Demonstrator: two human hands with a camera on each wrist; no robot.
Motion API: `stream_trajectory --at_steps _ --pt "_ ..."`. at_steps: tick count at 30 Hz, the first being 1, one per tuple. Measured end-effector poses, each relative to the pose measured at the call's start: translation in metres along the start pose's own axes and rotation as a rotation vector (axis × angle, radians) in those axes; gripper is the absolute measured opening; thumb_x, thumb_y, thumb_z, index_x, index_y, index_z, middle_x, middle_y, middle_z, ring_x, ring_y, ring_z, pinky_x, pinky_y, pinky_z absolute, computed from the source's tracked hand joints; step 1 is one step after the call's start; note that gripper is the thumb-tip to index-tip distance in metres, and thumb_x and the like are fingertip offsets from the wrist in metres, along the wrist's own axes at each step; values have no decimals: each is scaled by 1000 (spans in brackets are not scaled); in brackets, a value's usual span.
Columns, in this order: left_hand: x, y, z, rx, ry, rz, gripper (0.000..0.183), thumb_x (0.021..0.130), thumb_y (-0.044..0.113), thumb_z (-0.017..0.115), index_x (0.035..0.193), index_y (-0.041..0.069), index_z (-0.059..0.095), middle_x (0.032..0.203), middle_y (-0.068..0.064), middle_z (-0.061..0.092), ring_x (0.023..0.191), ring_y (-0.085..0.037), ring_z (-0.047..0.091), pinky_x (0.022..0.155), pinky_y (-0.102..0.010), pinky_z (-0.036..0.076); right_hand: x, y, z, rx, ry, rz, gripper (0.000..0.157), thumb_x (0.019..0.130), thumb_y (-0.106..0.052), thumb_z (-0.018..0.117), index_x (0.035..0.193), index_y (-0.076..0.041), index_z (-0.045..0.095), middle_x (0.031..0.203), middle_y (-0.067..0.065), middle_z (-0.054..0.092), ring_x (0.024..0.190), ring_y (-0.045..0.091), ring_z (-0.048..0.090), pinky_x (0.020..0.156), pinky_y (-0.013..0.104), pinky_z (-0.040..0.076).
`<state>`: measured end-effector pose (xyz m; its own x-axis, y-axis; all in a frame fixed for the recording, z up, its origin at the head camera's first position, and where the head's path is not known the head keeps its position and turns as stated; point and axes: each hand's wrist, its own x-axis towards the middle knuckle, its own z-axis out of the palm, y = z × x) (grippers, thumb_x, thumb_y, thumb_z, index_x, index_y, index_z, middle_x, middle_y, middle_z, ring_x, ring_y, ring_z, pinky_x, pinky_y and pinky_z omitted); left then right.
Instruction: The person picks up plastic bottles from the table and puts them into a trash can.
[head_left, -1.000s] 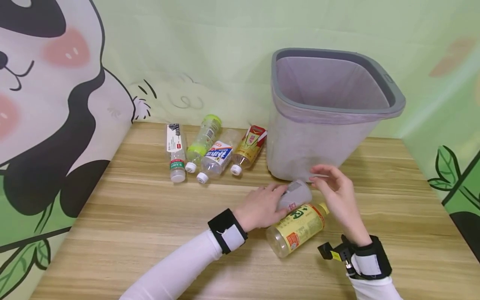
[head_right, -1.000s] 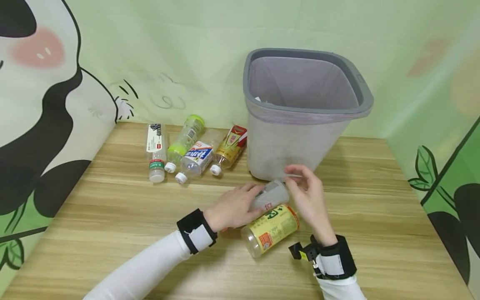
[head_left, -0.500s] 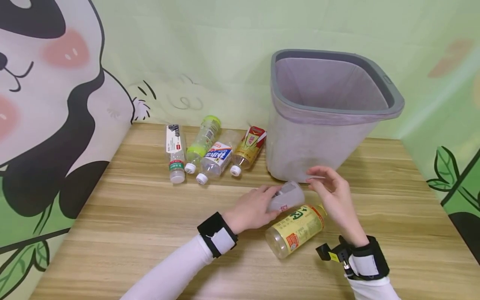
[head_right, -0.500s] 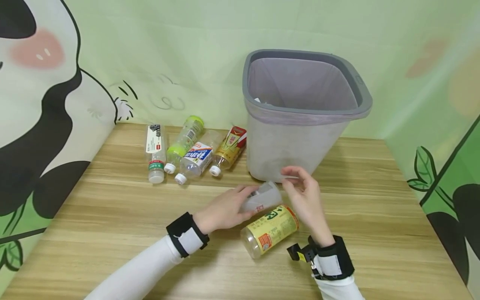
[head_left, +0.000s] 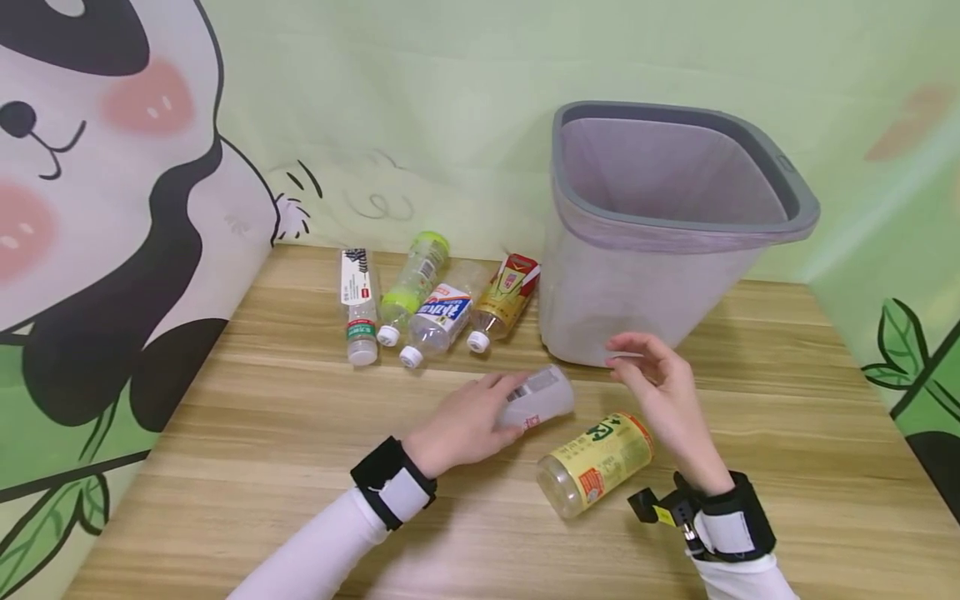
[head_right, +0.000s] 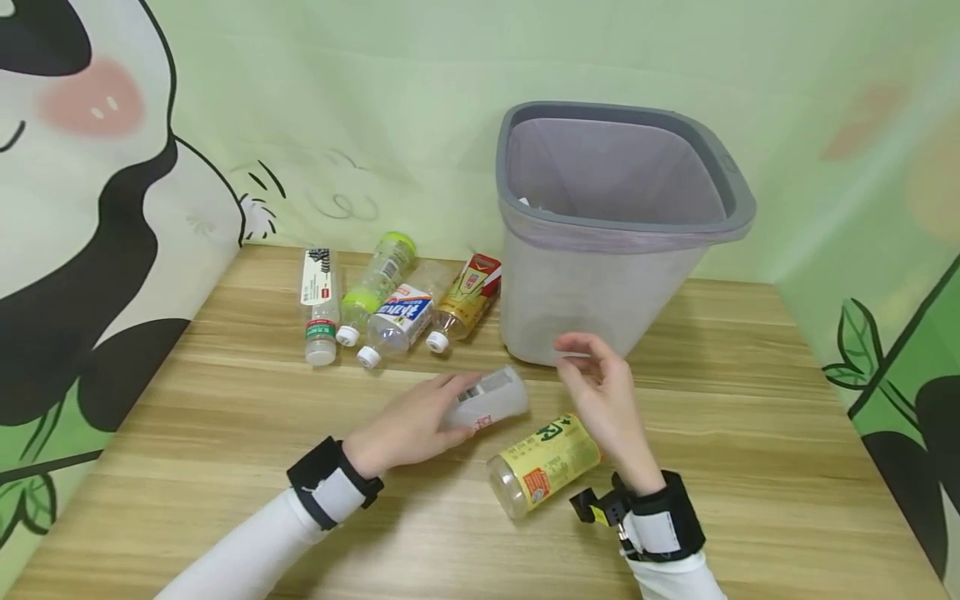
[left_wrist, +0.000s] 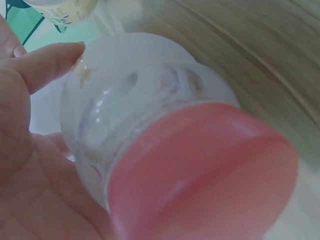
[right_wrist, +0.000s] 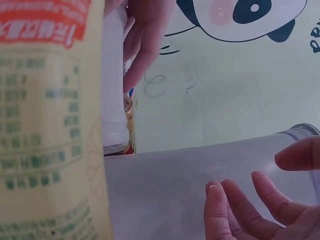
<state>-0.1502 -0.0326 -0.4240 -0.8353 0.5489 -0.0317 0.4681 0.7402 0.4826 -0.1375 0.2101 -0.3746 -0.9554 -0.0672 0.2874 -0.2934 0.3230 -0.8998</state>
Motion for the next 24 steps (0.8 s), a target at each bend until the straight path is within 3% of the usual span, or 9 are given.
stream_trajectory --at_steps 7,15,24 --pt "-5 -4 2 29 16 5 74 86 40 63 147 15 31 139 -11 46 109 -26 53 87 -42 49 1 -3 3 -4 -1 -8 23 92 3 53 114 6 56 111 16 60 92 10 62 80 24 54" --pt "-6 -5 3 46 28 4 77 83 34 68 147 15 31 137 -12 48 109 -26 53 87 -42 49 1 -3 6 9 -8 -14 23 92 3 53 114 6 56 110 15 60 93 11 62 80 23 54" --pt "-9 -9 7 15 89 33 74 83 31 67 146 12 32 130 -12 52 105 -24 54 86 -40 49 -2 -3 10 -3 -32 -28 23 91 3 54 114 6 56 111 18 60 95 22 62 82 18 51"
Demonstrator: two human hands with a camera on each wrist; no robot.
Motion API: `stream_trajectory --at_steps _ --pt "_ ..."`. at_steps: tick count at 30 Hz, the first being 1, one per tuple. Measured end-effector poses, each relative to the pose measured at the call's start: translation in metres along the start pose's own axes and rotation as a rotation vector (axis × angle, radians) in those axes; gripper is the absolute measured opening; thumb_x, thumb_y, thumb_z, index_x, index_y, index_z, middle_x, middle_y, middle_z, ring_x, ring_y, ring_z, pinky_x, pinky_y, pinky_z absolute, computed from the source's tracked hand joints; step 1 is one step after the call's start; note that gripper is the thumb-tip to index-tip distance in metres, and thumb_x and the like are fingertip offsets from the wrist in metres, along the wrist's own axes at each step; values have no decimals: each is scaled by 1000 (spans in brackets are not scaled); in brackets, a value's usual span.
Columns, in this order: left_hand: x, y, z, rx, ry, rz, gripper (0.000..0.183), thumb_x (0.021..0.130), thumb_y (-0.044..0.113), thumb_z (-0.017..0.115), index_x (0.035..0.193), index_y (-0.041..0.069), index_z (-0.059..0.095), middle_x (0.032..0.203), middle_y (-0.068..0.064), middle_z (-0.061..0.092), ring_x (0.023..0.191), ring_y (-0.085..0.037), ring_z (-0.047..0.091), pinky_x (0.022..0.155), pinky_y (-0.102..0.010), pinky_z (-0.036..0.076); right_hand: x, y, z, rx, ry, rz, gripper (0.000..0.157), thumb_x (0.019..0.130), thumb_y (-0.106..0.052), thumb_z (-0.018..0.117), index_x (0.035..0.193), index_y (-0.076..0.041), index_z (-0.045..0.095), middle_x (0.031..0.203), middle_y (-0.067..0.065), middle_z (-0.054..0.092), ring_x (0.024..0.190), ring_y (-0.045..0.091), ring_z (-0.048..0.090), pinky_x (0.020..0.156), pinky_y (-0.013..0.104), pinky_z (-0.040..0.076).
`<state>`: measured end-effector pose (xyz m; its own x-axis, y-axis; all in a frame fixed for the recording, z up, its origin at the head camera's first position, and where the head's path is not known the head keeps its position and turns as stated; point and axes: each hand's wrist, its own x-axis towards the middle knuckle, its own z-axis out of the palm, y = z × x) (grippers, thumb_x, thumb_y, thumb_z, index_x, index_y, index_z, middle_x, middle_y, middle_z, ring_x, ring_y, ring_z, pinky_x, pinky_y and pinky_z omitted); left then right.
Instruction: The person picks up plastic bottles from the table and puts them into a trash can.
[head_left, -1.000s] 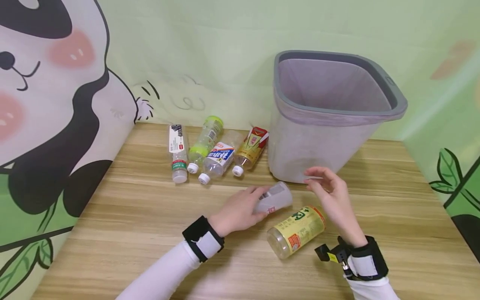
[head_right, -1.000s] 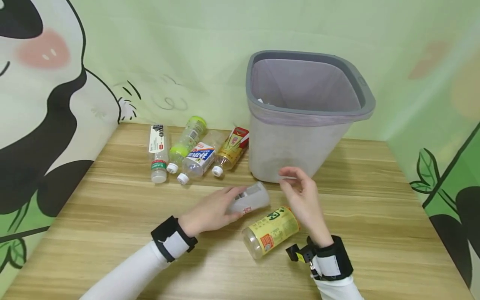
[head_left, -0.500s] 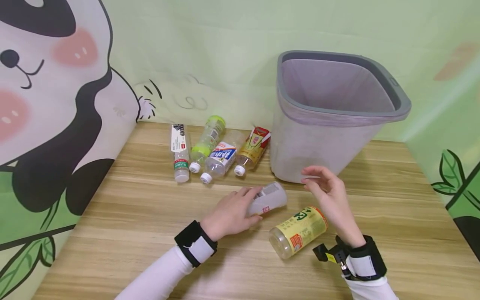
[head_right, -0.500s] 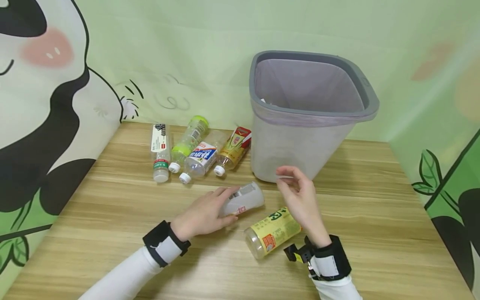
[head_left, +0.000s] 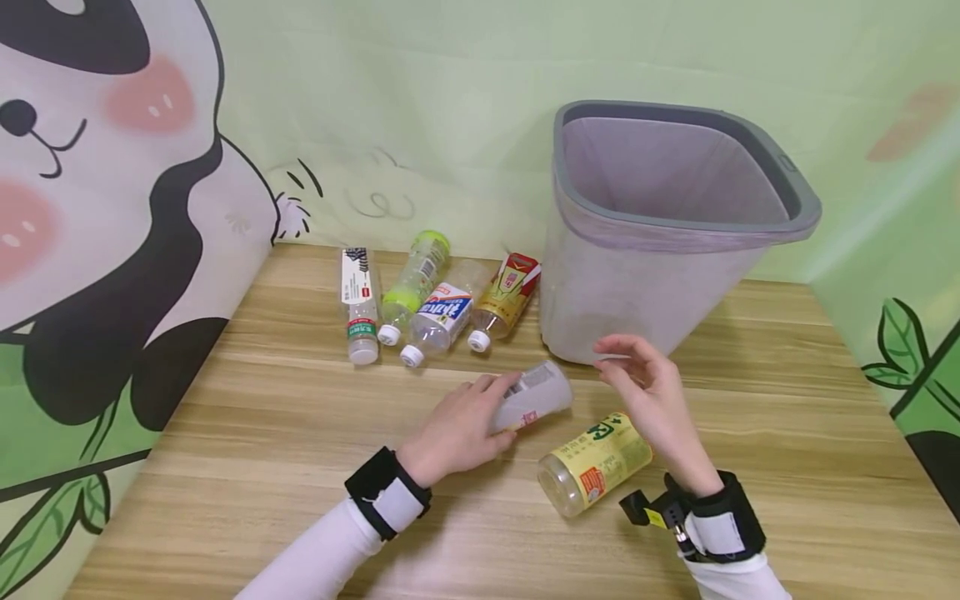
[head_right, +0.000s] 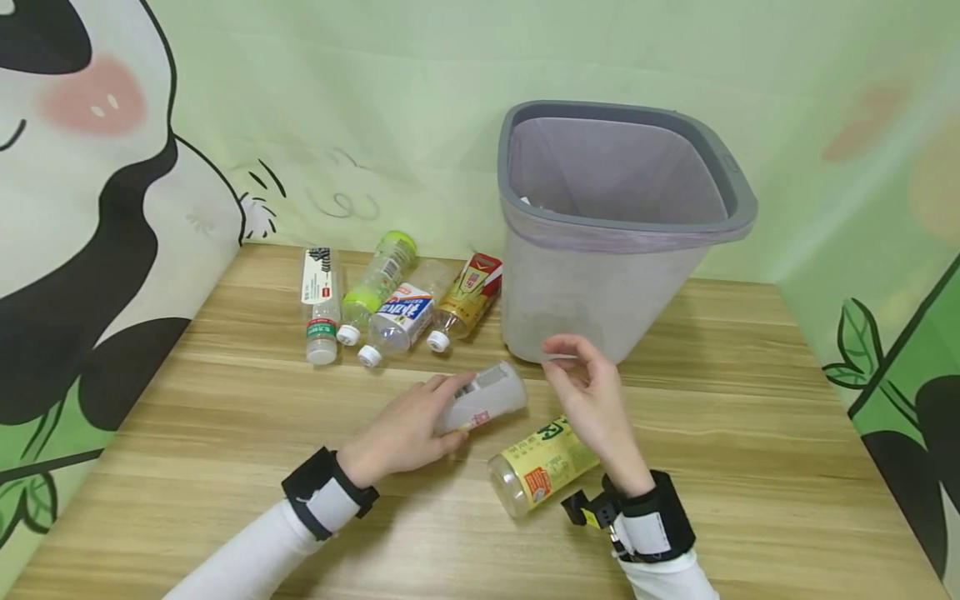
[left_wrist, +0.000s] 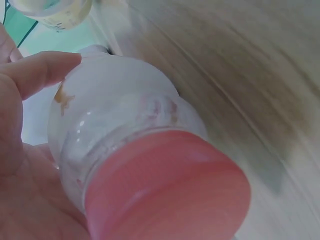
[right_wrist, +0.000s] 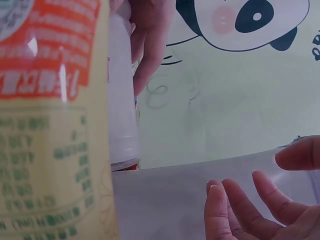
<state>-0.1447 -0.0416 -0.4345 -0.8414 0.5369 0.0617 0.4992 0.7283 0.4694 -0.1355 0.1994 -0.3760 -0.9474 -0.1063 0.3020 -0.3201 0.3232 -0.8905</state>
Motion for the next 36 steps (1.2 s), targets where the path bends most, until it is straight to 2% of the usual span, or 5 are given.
stream_trajectory --at_steps 9,13,20,27,36 --pt "-8 -5 -8 -182 122 14 76 83 30 68 146 12 32 131 -11 52 104 -20 54 84 -36 50 0 -4 9 74 26 6 26 89 8 53 116 10 53 112 20 59 95 16 62 84 19 52" --pt "-10 -6 -13 -299 210 8 76 83 31 69 147 15 31 130 -8 52 105 -18 54 83 -34 50 0 -7 17 129 46 6 32 88 12 51 120 11 49 114 21 57 99 23 60 86 20 51" --pt "-10 0 -24 -583 357 -36 73 85 25 68 147 30 30 125 -5 52 98 -20 56 69 -33 53 2 -12 29 153 39 3 45 88 12 50 132 7 40 125 22 50 111 38 51 87 17 49" --pt "-10 10 -32 -749 400 -94 69 88 28 66 144 43 27 126 -4 49 96 -23 58 67 -36 55 4 -16 42 155 -35 -4 57 85 13 52 139 1 36 133 19 45 116 36 49 87 19 49" --pt "-13 36 -52 -823 447 -113 67 91 18 62 148 21 26 133 -15 47 106 -29 54 78 -44 52 1 -18 56 127 -93 -30 64 90 2 55 148 -16 31 136 15 46 116 29 51 90 35 50"
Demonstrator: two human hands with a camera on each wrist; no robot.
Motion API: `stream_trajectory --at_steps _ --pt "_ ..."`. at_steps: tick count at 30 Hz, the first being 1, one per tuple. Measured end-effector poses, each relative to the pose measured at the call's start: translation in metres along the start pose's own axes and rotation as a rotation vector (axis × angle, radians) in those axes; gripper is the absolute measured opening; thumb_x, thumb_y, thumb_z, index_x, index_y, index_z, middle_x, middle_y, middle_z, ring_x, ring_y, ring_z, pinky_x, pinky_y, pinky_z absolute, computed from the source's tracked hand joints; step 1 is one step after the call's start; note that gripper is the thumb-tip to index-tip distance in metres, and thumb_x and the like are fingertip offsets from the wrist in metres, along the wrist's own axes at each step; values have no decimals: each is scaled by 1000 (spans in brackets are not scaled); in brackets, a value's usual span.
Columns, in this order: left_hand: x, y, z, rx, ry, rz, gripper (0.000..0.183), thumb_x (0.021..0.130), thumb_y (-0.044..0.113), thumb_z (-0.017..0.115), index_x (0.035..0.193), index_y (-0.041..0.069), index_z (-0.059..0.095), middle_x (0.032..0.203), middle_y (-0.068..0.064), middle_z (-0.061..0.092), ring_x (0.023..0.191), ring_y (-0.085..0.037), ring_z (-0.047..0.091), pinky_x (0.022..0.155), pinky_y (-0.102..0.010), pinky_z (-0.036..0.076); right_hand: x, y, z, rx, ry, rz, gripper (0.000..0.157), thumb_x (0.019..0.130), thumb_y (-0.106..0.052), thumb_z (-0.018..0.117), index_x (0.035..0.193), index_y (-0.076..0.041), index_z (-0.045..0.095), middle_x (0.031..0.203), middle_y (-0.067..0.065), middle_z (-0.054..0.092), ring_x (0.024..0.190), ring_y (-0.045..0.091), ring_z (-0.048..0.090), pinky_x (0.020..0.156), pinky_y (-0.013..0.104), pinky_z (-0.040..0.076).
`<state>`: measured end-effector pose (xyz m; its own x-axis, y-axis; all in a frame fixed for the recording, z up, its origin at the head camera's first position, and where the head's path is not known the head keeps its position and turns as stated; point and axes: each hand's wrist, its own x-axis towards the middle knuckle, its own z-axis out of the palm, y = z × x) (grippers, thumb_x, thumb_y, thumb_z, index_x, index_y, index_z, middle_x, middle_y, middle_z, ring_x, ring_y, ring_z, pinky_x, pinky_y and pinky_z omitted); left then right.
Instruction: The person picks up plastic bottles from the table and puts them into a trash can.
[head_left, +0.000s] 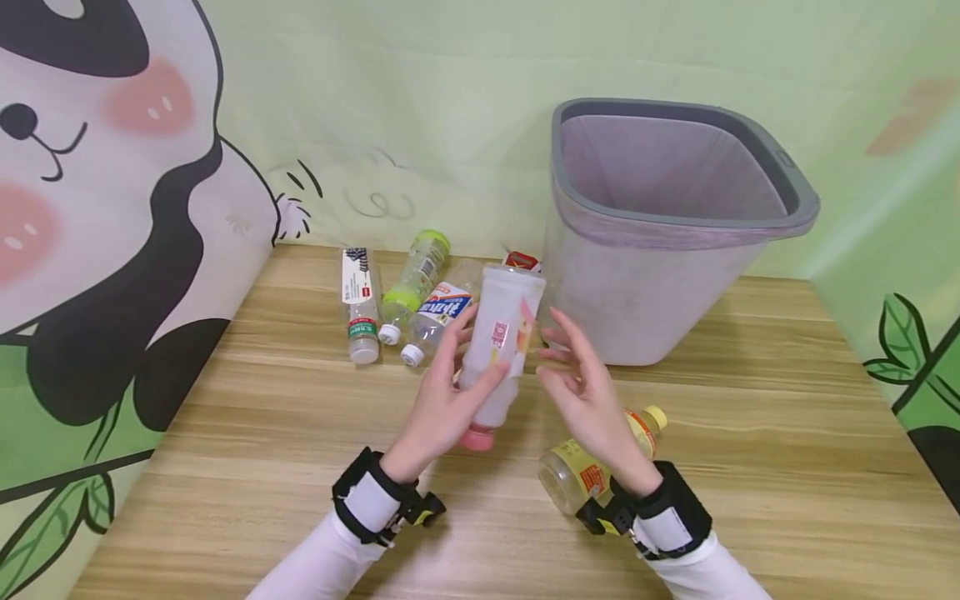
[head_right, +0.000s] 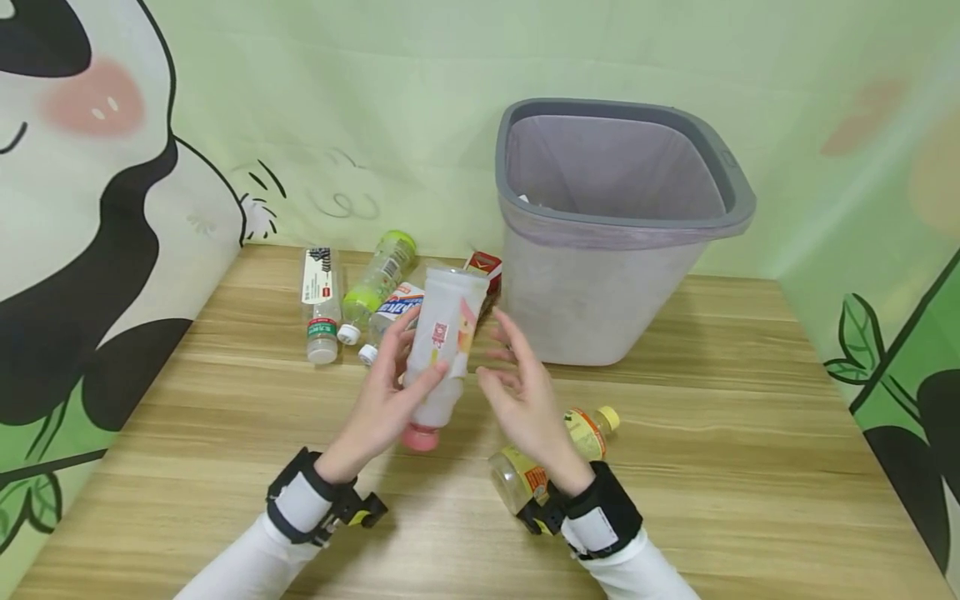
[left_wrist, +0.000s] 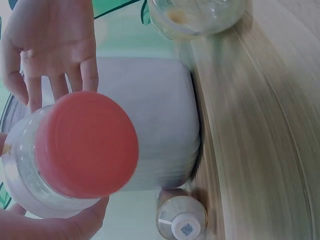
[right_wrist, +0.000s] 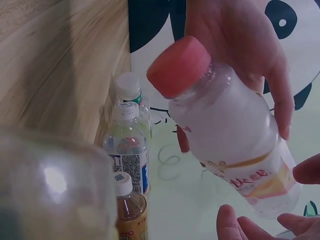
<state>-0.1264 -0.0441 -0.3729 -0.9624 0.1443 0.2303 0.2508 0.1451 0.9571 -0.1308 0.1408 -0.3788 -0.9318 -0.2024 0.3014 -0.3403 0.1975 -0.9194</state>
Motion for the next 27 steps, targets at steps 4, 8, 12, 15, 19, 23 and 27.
stream_trajectory --at_steps 4,8,12,15,19,23,27 --pt "-1 11 3 -54 -7 -2 65 92 13 60 148 15 26 133 -19 47 109 -31 54 83 -45 51 0 1 4 17 -31 -5 65 92 0 55 149 -13 27 138 18 45 117 31 51 93 45 48" --pt "0 10 6 -102 -19 -7 64 92 12 59 147 15 25 132 -19 45 107 -32 54 84 -45 51 -1 1 5 13 -62 -11 66 93 -2 55 151 -11 24 140 20 43 117 33 50 94 48 48" --pt "-1 9 8 -133 -18 -5 64 93 11 59 147 16 25 131 -18 46 107 -32 55 84 -44 51 -1 2 5 1 -76 -21 67 94 -3 54 152 -14 22 140 21 42 117 34 50 94 50 47" --pt "-1 7 9 -167 -23 14 63 93 9 57 147 13 26 129 -20 46 109 -33 55 87 -44 51 0 2 6 10 -77 -42 69 93 -1 54 152 -17 20 140 22 42 116 35 50 92 49 48" --pt "1 -8 11 -188 -25 48 58 95 10 54 147 16 29 131 -19 48 116 -30 52 96 -45 46 3 1 6 32 -84 -72 73 93 0 53 152 -25 19 139 17 43 113 34 52 88 43 52" --pt "3 -22 11 -153 -20 88 49 99 15 49 145 19 34 134 -15 49 123 -25 47 104 -43 40 4 0 4 38 -97 -77 74 93 -1 54 152 -29 18 139 14 43 112 31 52 84 40 54" --pt "4 -24 8 -135 -25 120 42 100 19 46 142 19 38 136 -13 49 125 -23 46 103 -42 40 5 2 2 23 -109 -71 77 91 -2 56 152 -29 17 140 14 42 111 31 52 83 41 54"
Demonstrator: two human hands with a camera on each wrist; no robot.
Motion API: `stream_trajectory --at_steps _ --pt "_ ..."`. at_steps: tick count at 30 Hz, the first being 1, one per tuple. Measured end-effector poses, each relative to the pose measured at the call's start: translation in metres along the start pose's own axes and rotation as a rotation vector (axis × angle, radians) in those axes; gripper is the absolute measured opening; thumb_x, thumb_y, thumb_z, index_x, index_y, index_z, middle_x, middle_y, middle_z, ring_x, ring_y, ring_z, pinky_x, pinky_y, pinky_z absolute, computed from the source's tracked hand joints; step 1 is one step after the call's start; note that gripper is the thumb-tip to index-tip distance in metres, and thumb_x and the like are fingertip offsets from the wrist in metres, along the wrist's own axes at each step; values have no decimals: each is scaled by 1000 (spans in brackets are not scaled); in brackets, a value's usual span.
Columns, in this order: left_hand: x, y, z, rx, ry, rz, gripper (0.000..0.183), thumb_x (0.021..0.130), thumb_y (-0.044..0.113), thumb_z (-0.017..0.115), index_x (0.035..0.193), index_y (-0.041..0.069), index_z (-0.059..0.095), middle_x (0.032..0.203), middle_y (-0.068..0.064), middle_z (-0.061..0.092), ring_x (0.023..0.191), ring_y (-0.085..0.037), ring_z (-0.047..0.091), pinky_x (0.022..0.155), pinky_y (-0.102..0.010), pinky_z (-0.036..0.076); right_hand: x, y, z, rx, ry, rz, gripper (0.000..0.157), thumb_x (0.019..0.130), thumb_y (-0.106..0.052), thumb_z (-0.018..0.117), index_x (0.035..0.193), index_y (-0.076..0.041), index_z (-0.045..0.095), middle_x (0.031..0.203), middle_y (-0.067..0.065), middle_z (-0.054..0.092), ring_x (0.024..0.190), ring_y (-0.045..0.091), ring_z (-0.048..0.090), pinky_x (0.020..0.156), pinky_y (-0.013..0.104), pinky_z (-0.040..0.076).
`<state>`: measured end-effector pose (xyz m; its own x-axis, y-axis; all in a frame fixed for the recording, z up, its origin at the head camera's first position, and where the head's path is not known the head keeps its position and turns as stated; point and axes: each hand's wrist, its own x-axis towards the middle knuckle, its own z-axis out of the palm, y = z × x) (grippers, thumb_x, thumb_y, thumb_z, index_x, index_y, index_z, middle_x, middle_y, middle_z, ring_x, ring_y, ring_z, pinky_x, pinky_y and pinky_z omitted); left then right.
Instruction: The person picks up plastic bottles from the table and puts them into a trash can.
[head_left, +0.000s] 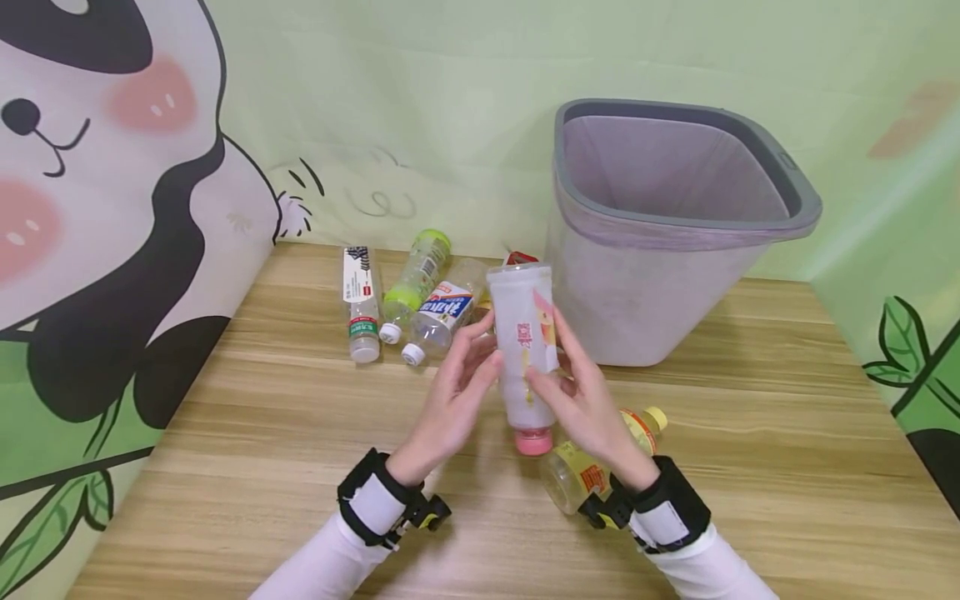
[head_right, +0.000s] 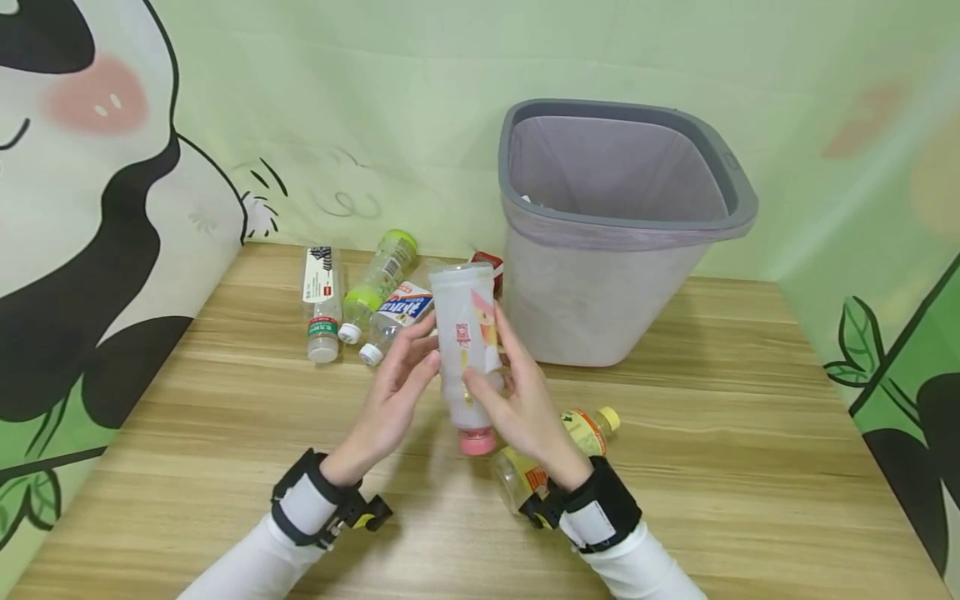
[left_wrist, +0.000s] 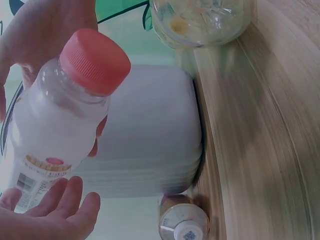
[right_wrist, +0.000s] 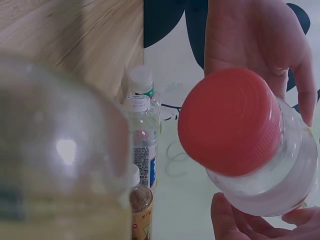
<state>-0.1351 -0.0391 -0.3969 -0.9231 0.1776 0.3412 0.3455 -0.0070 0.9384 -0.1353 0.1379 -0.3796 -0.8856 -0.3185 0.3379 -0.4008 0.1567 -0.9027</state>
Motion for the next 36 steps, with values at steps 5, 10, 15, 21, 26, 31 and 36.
stream_trajectory --at_steps 5,10,15,21,26,31,36 --pt "1 0 -3 16 -11 4 40 101 21 44 141 19 40 137 -12 49 123 -22 48 101 -43 42 1 1 -4 -75 -29 1 87 86 -4 63 153 -29 13 138 14 44 107 30 55 81 42 55" --pt "0 -1 -5 19 -27 -33 38 102 22 42 140 16 41 138 -12 49 118 -23 53 100 -44 43 1 -13 -4 -187 -54 -24 96 80 -2 69 153 -15 8 140 20 42 107 32 55 81 45 53" --pt "-2 -2 -8 3 -43 -53 37 102 21 40 138 12 42 135 -14 52 110 -26 59 101 -44 43 0 -30 -4 -260 -60 -33 100 75 -2 72 152 -3 8 147 22 33 110 33 51 85 49 50" --pt "-2 -4 -12 28 -58 -36 36 103 22 39 136 9 46 135 -14 52 112 -30 58 102 -44 42 0 -19 -6 -312 -63 -55 103 73 -2 73 152 -7 7 150 19 28 114 33 48 88 52 47" --pt "-1 -5 -17 193 -58 -2 39 102 30 39 137 13 47 138 -7 50 120 -22 52 101 -42 43 5 -1 -14 -378 -65 -87 100 75 -9 73 153 -15 10 148 15 33 111 28 49 83 47 49" --pt "-2 -11 -21 359 -59 64 42 102 32 39 139 13 44 139 -7 49 118 -21 52 100 -44 44 8 -4 -21 -444 -60 -68 89 79 -17 71 152 -19 21 135 15 46 101 26 52 67 38 51" --pt "-3 -12 -23 451 -52 104 42 102 33 38 140 14 43 139 -3 48 117 -17 51 101 -41 42 12 -14 -25 -509 -70 -42 82 82 -23 70 151 -21 25 120 12 51 86 21 51 51 29 49"
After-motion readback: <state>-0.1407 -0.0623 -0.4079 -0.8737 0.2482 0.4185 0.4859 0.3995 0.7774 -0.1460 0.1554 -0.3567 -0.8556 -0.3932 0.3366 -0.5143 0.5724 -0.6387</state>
